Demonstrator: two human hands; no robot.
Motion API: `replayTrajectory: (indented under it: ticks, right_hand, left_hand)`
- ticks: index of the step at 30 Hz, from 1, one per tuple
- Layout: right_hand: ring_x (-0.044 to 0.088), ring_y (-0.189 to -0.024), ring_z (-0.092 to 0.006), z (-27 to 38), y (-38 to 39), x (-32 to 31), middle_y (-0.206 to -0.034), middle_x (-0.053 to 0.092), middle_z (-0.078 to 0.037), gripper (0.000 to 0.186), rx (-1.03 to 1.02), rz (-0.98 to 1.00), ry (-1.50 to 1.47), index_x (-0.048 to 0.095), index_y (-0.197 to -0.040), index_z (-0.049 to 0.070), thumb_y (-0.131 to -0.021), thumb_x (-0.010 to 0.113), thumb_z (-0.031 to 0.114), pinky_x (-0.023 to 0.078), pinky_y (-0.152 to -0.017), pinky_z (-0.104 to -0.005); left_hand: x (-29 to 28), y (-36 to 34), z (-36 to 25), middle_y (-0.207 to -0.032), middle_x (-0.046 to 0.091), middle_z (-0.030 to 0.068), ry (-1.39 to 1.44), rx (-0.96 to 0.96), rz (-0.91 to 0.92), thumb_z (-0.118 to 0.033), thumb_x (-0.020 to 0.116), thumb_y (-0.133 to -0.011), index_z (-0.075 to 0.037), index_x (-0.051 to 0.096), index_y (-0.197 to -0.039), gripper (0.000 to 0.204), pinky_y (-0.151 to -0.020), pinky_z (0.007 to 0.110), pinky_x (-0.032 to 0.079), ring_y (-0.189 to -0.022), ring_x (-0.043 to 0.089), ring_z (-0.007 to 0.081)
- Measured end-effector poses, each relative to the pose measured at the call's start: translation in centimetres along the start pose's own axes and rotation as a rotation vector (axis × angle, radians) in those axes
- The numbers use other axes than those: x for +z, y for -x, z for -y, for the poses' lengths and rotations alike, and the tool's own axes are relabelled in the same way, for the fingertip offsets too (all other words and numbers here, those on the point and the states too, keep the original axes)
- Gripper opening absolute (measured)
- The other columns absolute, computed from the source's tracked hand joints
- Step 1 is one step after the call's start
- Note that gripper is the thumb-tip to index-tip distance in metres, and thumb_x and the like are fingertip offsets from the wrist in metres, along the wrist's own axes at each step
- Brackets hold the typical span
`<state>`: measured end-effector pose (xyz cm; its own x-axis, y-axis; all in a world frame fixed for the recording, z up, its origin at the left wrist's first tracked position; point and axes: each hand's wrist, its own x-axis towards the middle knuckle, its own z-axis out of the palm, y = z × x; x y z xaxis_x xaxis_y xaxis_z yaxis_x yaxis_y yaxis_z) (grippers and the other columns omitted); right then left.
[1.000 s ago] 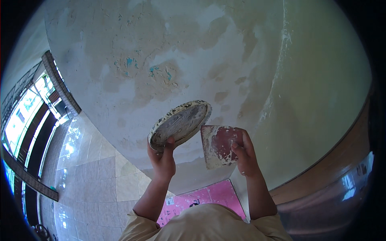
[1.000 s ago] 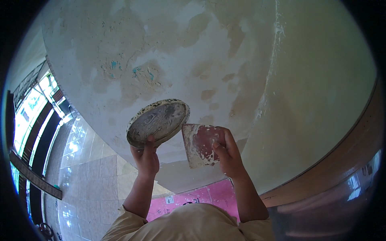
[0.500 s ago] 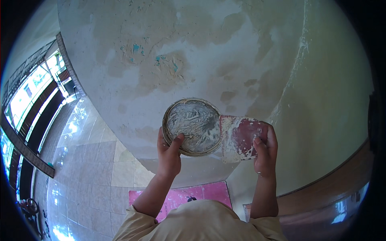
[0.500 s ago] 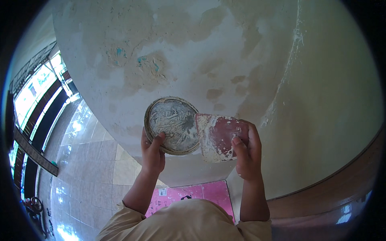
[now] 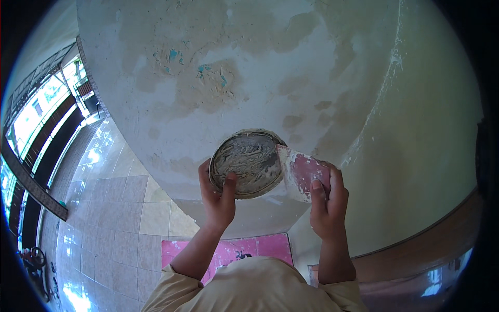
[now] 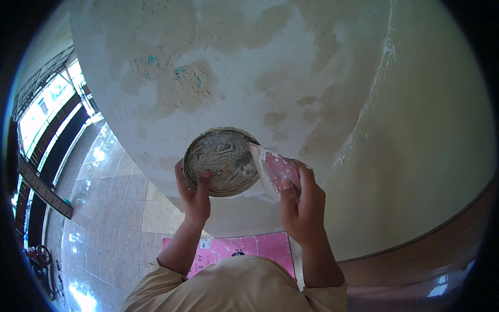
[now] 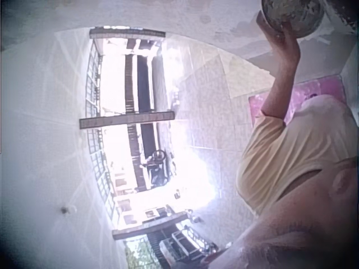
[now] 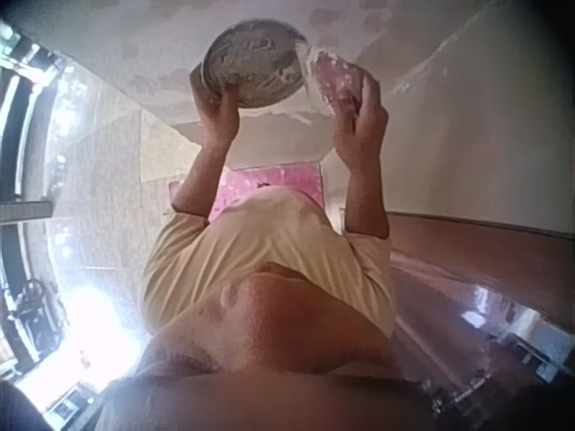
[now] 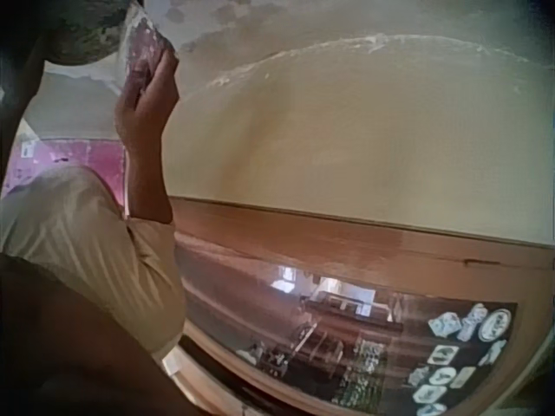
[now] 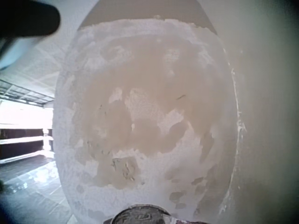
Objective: The person applies wall putty to a damaged wall surface using a scraper, taking the putty from a small container.
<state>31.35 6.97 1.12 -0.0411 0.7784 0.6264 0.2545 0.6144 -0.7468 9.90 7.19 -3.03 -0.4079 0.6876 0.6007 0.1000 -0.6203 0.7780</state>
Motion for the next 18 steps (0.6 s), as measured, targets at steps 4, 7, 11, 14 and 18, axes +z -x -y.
replayTrajectory:
  ticks: [4,7,11,14,18]
  right_hand:
    - [0.061,-0.079,-0.0279,0.3,-0.4,0.7,-0.101,0.065,-0.015,0.038,-0.344,-0.056,0.401,0.052,-0.121,0.000,-0.083,0.056,0.002,0.050,-0.069,-0.0358]
    - [0.060,-0.078,-0.0282,0.7,-0.2,1.9,-0.107,0.065,-0.011,0.045,-0.381,-0.024,0.528,0.054,-0.122,0.003,-0.077,0.059,-0.002,0.050,-0.068,-0.0366]
    - [0.058,-0.079,-0.0259,0.8,-0.2,3.9,-0.112,0.065,-0.008,0.052,-0.399,-0.018,0.556,0.055,-0.122,0.004,-0.071,0.061,-0.004,0.050,-0.068,-0.0348]
    - [0.057,-0.078,-0.0256,1.0,-0.4,4.9,-0.111,0.066,-0.007,0.053,-0.432,-0.011,0.536,0.055,-0.123,0.005,-0.071,0.061,-0.005,0.050,-0.068,-0.0349]
    - [0.057,-0.077,-0.0256,1.4,-0.9,5.9,-0.106,0.067,-0.006,0.054,-0.417,0.080,0.472,0.056,-0.123,0.006,-0.071,0.062,-0.006,0.049,-0.068,-0.0355]
  left_hand:
    - [-0.6,-0.1,0.3,-0.107,0.057,0.0140,-0.141,0.122,0.027,-0.006,0.054,-0.092,0.004,0.038,-0.124,0.037,-0.087,0.031,0.044,-0.101,0.055,0.0178]
    - [-0.9,-0.1,-0.3,-0.100,0.060,0.0162,-0.213,0.158,0.076,-0.005,0.054,-0.091,0.005,0.038,-0.124,0.038,-0.082,0.032,0.046,-0.094,0.058,0.0193]
    - [-1.7,-0.4,-0.9,-0.095,0.063,0.0186,-0.268,0.186,0.113,-0.004,0.055,-0.090,0.005,0.038,-0.123,0.038,-0.077,0.033,0.048,-0.088,0.061,0.0210]
    - [-2.6,-0.8,-1.3,-0.093,0.063,0.0202,-0.341,0.184,0.161,-0.003,0.055,-0.089,0.005,0.038,-0.123,0.038,-0.074,0.033,0.050,-0.085,0.063,0.0221]
    - [-4.3,-1.4,-1.1,-0.090,0.064,0.0215,-0.376,0.138,0.213,-0.001,0.055,-0.087,0.005,0.039,-0.122,0.039,-0.070,0.033,0.051,-0.081,0.066,0.0258]
